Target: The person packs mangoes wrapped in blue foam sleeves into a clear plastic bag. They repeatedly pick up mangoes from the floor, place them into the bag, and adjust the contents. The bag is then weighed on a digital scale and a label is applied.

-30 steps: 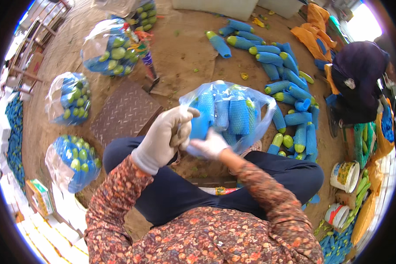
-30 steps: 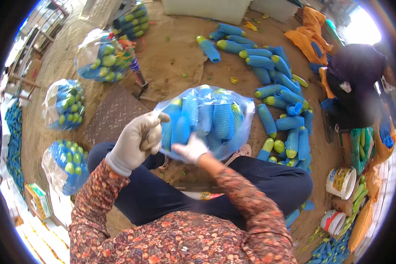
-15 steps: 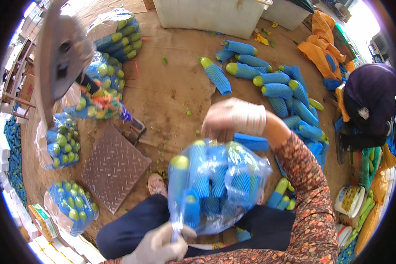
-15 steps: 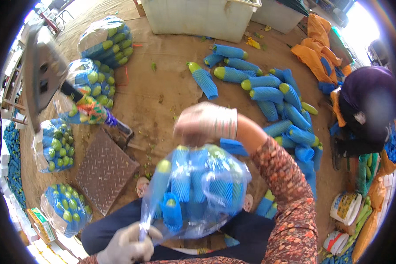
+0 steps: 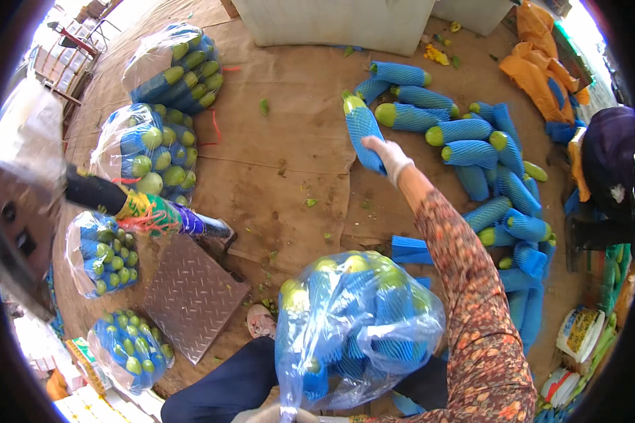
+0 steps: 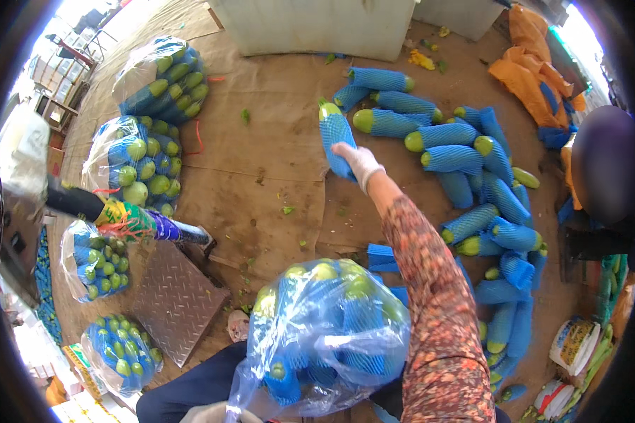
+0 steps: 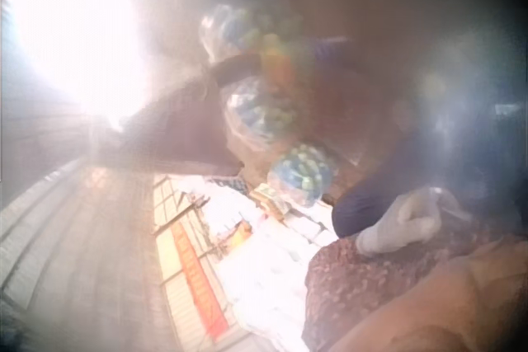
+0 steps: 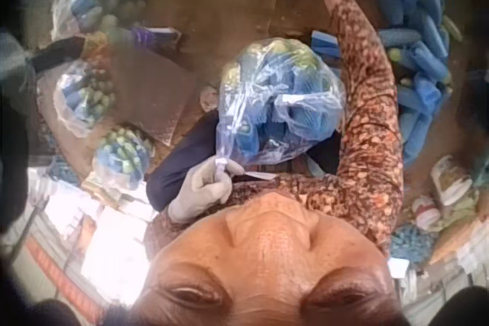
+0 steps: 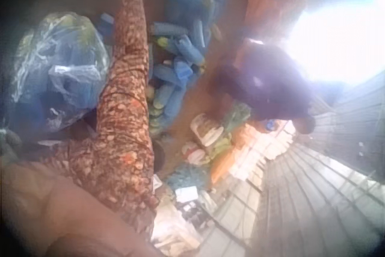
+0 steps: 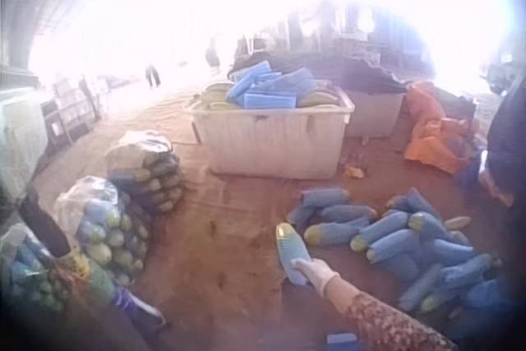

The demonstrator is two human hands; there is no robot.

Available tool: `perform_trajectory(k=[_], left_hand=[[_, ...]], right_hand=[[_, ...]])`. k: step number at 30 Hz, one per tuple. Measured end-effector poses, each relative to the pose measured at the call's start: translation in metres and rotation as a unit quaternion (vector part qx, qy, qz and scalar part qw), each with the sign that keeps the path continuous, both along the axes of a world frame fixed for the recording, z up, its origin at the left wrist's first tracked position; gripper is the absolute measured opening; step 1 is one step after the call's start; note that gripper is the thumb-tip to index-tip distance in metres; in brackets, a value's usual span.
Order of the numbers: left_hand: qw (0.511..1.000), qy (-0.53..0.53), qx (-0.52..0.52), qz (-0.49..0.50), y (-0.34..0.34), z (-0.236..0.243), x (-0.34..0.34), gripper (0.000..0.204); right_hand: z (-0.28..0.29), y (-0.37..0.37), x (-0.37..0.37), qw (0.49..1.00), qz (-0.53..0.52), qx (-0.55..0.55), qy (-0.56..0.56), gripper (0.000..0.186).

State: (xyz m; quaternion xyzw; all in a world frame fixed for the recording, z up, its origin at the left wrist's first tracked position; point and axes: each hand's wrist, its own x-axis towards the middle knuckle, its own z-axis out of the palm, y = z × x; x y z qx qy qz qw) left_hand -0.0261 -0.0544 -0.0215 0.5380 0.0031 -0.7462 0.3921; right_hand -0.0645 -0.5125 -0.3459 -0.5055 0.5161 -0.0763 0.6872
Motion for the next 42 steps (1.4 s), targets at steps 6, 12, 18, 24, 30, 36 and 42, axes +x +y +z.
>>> perform_trajectory(k=[6, 12, 18, 24, 30, 36, 42], left_hand=[[0.995, -0.102, 0.001, 0.008, 0.042, 0.014, -0.022, 0.043], [0.972, -0.132, -0.155, 0.119, 0.073, 0.007, -0.033, 0.042], [0.966, -0.058, -0.212, 0.137, 0.096, -0.007, -0.028, 0.042], [0.956, -0.069, -0.251, 0.136, 0.102, -0.017, -0.028, 0.036], [0.959, -0.046, -0.249, 0.125, 0.101, -0.014, -0.029, 0.036], [0.955, -0.144, -0.233, 0.113, 0.097, -0.008, -0.032, 0.042], [0.958, -0.190, -0.193, 0.096, 0.062, -0.006, -0.041, 0.046]], right_hand=[[0.147, 0.124, -0.103, 0.868, -0.021, 0.203, -0.453, 0.065], [0.267, 0.227, -0.100, 0.912, 0.082, -0.058, -0.397, 0.055], [0.274, 0.348, -0.149, 0.920, 0.142, -0.253, -0.265, 0.083], [0.148, 0.473, -0.153, 0.910, 0.113, -0.284, 0.281, 0.083], [0.155, 0.432, -0.165, 0.874, 0.293, -0.225, 0.316, 0.088], [0.250, 0.299, -0.216, 0.560, 0.299, -0.617, 0.464, 0.055], [0.173, 0.128, -0.345, 0.971, 0.043, -0.231, 0.036, 0.031]])
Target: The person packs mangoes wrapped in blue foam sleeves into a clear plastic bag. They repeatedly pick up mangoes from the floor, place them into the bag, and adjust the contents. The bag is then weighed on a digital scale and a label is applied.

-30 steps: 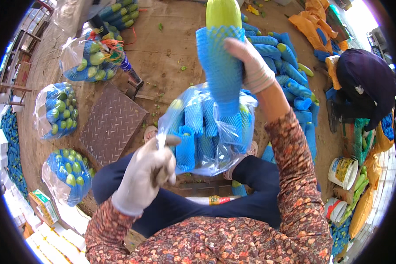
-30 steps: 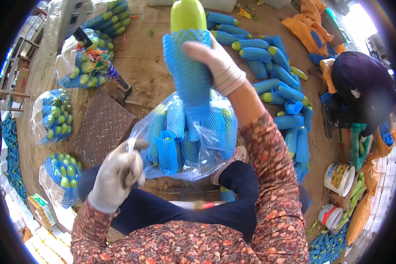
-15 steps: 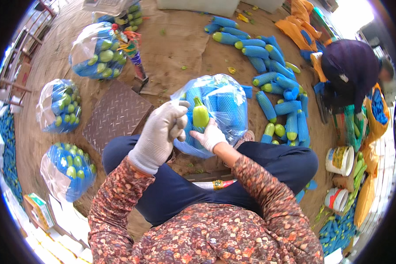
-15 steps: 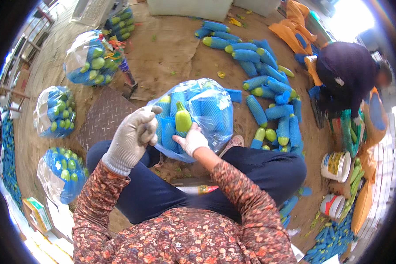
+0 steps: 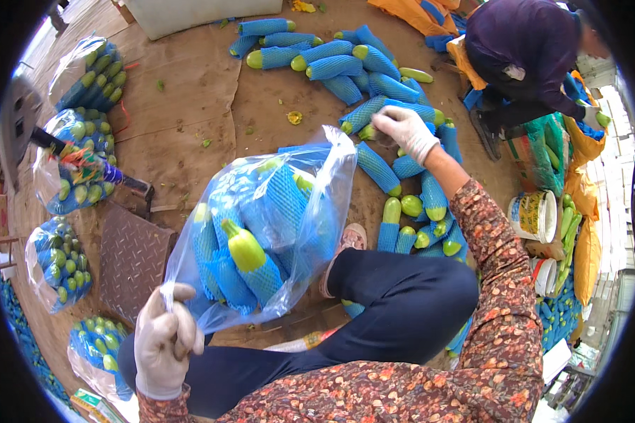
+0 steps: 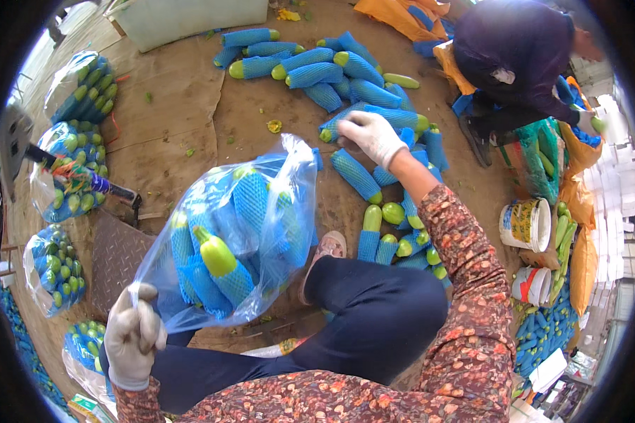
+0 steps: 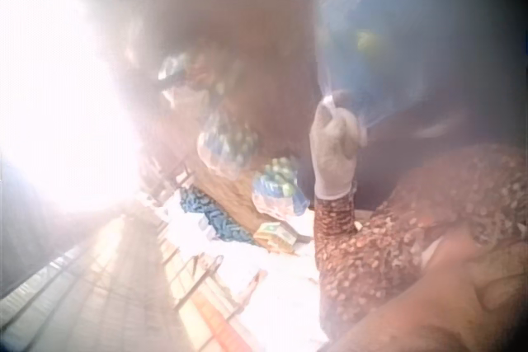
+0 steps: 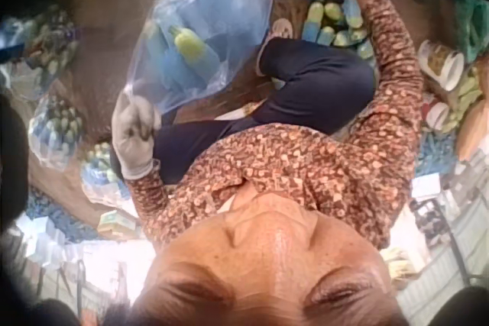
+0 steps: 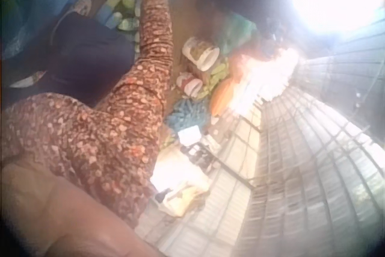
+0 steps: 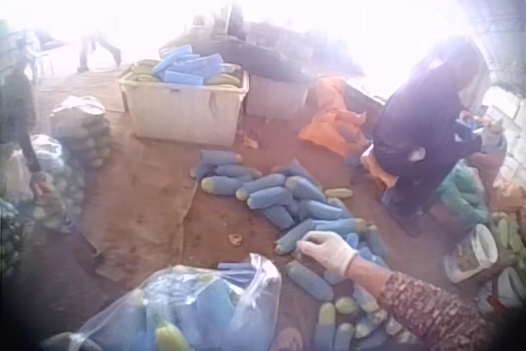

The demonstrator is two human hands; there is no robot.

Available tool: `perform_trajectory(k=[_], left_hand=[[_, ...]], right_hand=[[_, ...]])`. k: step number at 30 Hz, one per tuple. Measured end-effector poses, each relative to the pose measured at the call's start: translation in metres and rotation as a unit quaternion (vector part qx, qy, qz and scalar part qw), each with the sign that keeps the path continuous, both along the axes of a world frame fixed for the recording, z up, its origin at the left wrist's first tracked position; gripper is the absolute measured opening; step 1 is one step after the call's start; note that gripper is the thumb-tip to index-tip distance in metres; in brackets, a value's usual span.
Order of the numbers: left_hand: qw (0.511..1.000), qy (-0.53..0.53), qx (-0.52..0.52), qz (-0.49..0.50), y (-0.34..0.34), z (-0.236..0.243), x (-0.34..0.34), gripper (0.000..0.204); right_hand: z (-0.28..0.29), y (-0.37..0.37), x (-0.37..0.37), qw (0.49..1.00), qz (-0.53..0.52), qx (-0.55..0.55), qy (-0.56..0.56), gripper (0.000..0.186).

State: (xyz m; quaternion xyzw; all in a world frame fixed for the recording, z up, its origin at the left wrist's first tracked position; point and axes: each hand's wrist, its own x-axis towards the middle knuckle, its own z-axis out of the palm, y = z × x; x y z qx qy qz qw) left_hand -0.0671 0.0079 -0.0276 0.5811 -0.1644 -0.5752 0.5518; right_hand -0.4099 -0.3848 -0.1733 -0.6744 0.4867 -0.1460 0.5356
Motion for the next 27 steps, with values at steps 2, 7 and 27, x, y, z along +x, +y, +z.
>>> perform_trajectory(k=[2, 7, 27], left_hand=[[0.999, 0.027, 0.027, 0.012, -0.012, 0.000, -0.002, 0.044], [0.997, 0.034, 0.066, 0.036, -0.036, -0.006, -0.004, 0.044], [0.986, 0.154, -0.053, 0.030, 0.025, -0.001, 0.005, 0.037]], right_hand=[[-0.063, -0.010, -0.032, 0.955, 0.008, -0.132, 0.263, 0.050], [-0.189, 0.017, -0.051, 0.863, 0.073, -0.130, 0.483, 0.074], [0.048, 0.228, 0.147, 0.985, 0.096, -0.136, -0.035, 0.091]])
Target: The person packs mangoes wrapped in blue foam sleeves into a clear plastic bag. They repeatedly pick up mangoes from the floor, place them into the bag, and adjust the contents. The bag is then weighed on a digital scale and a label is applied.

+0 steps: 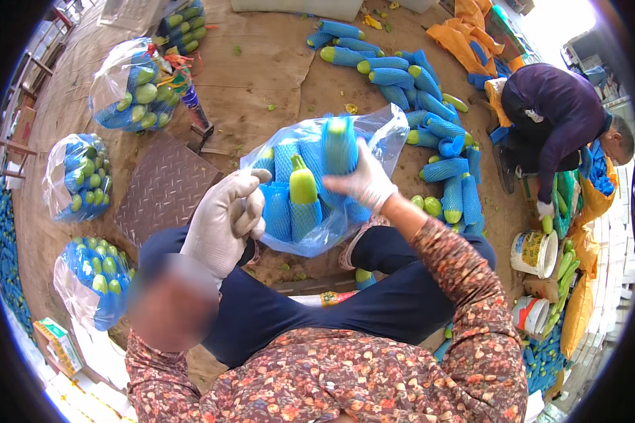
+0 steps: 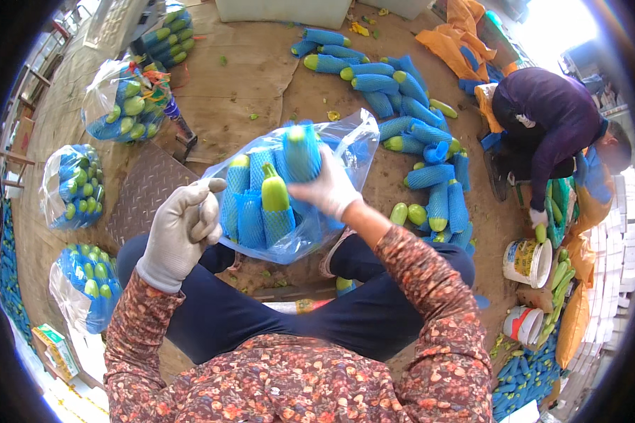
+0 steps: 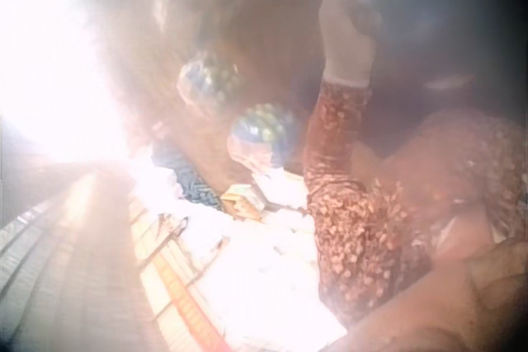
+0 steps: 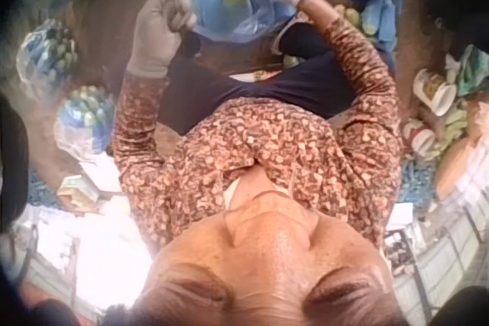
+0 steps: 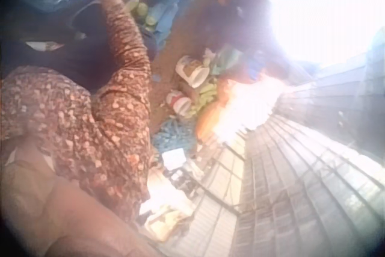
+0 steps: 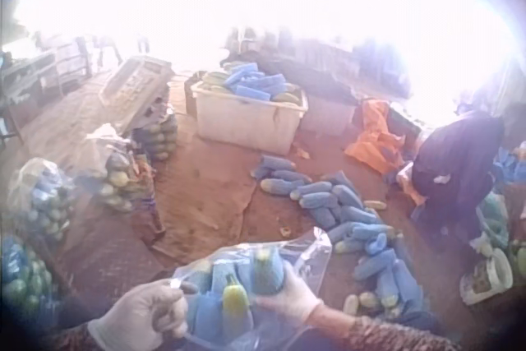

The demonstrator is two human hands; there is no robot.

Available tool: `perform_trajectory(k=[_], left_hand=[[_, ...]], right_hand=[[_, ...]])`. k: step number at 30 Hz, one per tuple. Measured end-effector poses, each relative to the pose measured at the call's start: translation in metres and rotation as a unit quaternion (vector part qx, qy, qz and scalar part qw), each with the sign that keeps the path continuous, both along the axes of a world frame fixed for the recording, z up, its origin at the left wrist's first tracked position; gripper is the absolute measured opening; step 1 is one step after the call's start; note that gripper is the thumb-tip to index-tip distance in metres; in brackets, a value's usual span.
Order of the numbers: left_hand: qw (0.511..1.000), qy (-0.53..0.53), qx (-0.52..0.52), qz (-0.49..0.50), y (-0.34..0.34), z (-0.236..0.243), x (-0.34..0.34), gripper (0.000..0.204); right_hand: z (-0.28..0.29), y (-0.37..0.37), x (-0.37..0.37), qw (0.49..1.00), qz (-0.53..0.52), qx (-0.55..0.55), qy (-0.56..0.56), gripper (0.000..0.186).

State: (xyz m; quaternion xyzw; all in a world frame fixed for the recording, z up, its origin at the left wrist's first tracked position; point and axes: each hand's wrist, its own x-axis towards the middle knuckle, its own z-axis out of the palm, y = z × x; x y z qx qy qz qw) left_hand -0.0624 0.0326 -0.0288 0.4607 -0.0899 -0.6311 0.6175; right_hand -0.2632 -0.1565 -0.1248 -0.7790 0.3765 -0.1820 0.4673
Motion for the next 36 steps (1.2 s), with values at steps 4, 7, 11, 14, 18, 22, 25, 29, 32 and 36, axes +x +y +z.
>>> perform_trajectory(k=[4, 7, 11, 14, 18, 22, 25, 29, 32, 36], left_hand=[[1.000, 0.017, 0.013, -0.008, 0.014, -0.003, 0.007, 0.038], [0.999, 0.030, 0.015, -0.021, 0.018, -0.004, 0.008, 0.037], [0.999, 0.036, -0.004, -0.011, 0.015, -0.003, 0.008, 0.037], [0.999, 0.028, -0.014, -0.025, 0.013, -0.002, 0.010, 0.037], [0.999, -0.027, 0.023, -0.003, 0.009, -0.006, 0.011, 0.040], [0.998, -0.057, -0.026, -0.022, 0.000, -0.005, 0.005, 0.040], [0.995, -0.096, -0.020, -0.022, -0.014, -0.003, 0.000, 0.042], [0.984, -0.167, 0.005, -0.061, -0.039, -0.002, -0.007, 0.046], [0.991, -0.112, 0.043, -0.057, -0.052, -0.004, -0.009, 0.048], [0.987, -0.131, 0.070, -0.054, -0.062, -0.005, -0.011, 0.050]], right_hand=[[-0.051, 0.022, -0.054, 0.981, -0.094, 0.068, 0.157, 0.092], [-0.054, 0.026, -0.061, 0.991, -0.113, 0.023, -0.067, 0.076], [-0.058, 0.050, -0.025, 0.974, -0.100, 0.003, 0.204, 0.083], [-0.073, 0.061, -0.011, 0.910, 0.034, 0.142, 0.387, 0.096], [-0.068, 0.034, -0.024, 0.891, 0.172, 0.061, 0.416, 0.093], [-0.008, -0.056, -0.060, 0.872, 0.260, -0.106, 0.400, 0.061], [0.039, -0.165, -0.127, 0.899, 0.078, -0.420, 0.095, 0.030], [0.028, -0.266, -0.263, 0.879, -0.377, -0.207, 0.208, 0.053], [-0.054, -0.245, -0.348, 0.752, -0.405, -0.005, 0.520, 0.086], [-0.161, -0.185, -0.411, 0.738, -0.412, 0.058, 0.532, 0.093]])
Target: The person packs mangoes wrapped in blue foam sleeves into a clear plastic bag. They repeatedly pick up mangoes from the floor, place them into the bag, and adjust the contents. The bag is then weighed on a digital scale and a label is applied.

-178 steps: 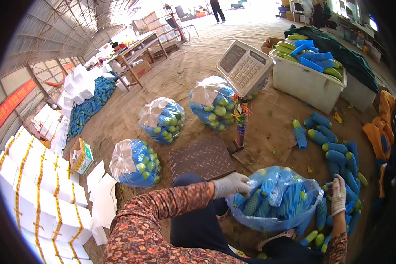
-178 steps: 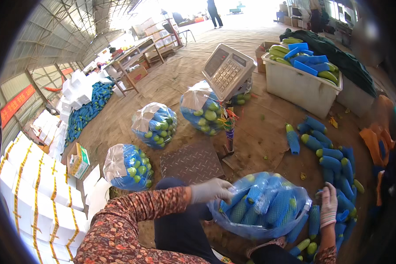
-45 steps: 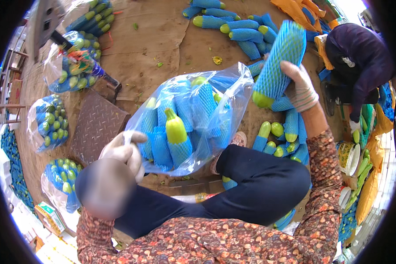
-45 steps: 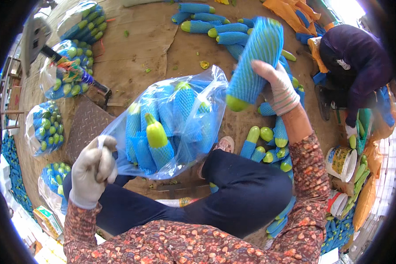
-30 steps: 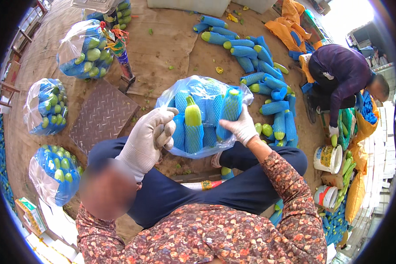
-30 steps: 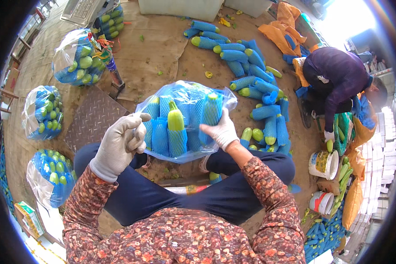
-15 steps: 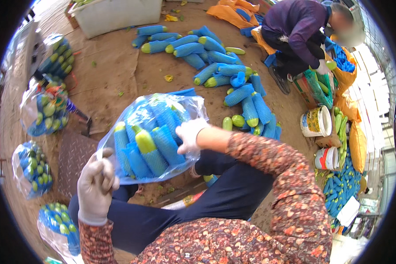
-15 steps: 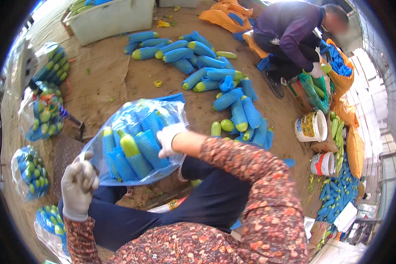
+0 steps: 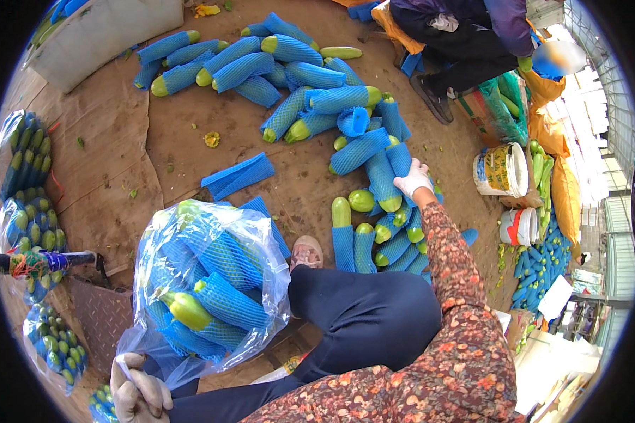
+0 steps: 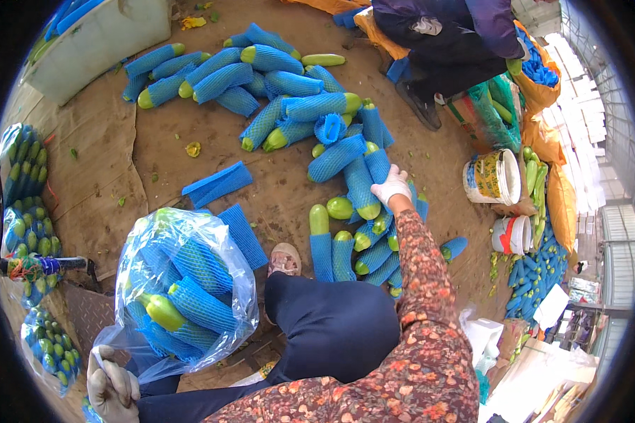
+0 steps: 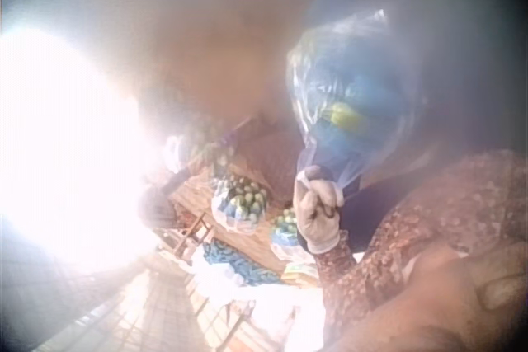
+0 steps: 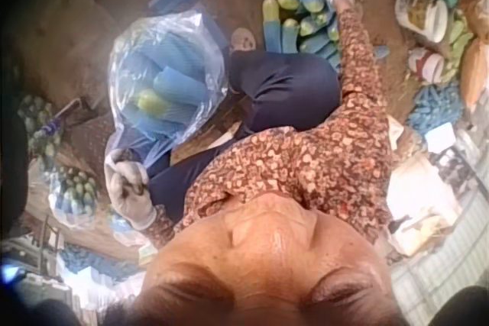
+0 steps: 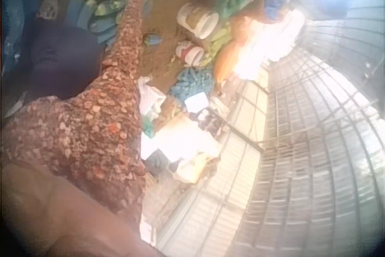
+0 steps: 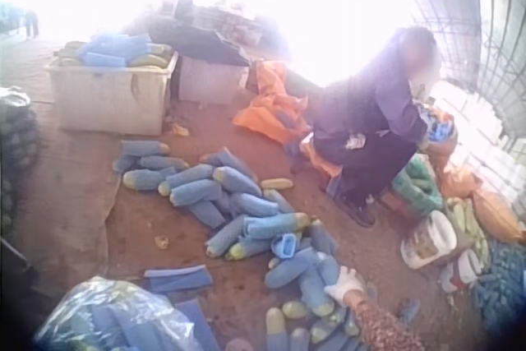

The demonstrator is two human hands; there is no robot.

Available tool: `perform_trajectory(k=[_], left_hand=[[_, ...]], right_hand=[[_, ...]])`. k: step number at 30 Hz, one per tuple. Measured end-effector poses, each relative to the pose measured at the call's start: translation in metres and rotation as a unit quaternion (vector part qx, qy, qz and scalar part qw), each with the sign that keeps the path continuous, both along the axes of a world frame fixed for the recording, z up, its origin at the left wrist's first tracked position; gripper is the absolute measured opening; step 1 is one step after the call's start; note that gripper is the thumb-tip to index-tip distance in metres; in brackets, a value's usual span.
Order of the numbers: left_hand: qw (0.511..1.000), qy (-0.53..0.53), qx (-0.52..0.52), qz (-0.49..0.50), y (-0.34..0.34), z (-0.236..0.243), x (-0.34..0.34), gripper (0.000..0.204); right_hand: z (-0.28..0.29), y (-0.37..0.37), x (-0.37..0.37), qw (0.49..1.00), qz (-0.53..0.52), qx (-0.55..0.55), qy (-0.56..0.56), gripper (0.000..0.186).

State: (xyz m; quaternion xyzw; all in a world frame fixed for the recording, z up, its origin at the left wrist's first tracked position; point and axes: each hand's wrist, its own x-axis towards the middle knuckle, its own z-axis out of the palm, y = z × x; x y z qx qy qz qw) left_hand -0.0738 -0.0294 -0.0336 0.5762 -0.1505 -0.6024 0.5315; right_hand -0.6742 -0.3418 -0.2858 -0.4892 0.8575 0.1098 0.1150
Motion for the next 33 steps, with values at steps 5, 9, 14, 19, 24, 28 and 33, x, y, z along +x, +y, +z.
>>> perform_trajectory(k=[5, 9, 14, 19, 24, 28, 33], left_hand=[[0.997, -0.062, 0.045, -0.020, -0.004, 0.006, -0.013, 0.049], [0.859, -0.481, 0.071, -0.161, -0.003, 0.012, -0.025, 0.041], [0.621, -0.716, -0.247, -0.204, -0.003, 0.057, -0.067, 0.065], [0.740, -0.621, -0.208, -0.151, -0.045, 0.061, -0.092, 0.093], [0.979, -0.072, -0.163, -0.096, -0.018, 0.013, -0.049, 0.074], [0.982, 0.162, -0.048, -0.084, 0.014, -0.011, -0.044, 0.061], [0.977, 0.175, 0.047, -0.109, -0.002, -0.037, -0.035, 0.058]], right_hand=[[0.009, 0.009, -0.003, 0.861, -0.283, -0.048, -0.419, 0.081], [0.097, 0.050, 0.077, 0.696, -0.256, -0.053, -0.669, 0.077], [0.249, 0.089, 0.213, 0.802, 0.546, -0.204, -0.133, 0.076], [0.299, 0.123, 0.307, 0.560, 0.725, -0.378, -0.132, 0.084], [0.198, 0.110, 0.344, 0.891, 0.394, -0.158, -0.163, 0.117], [0.154, 0.101, 0.328, 0.720, 0.111, 0.114, -0.676, 0.048], [0.204, 0.134, 0.307, 0.566, -0.009, 0.154, -0.810, 0.059]])
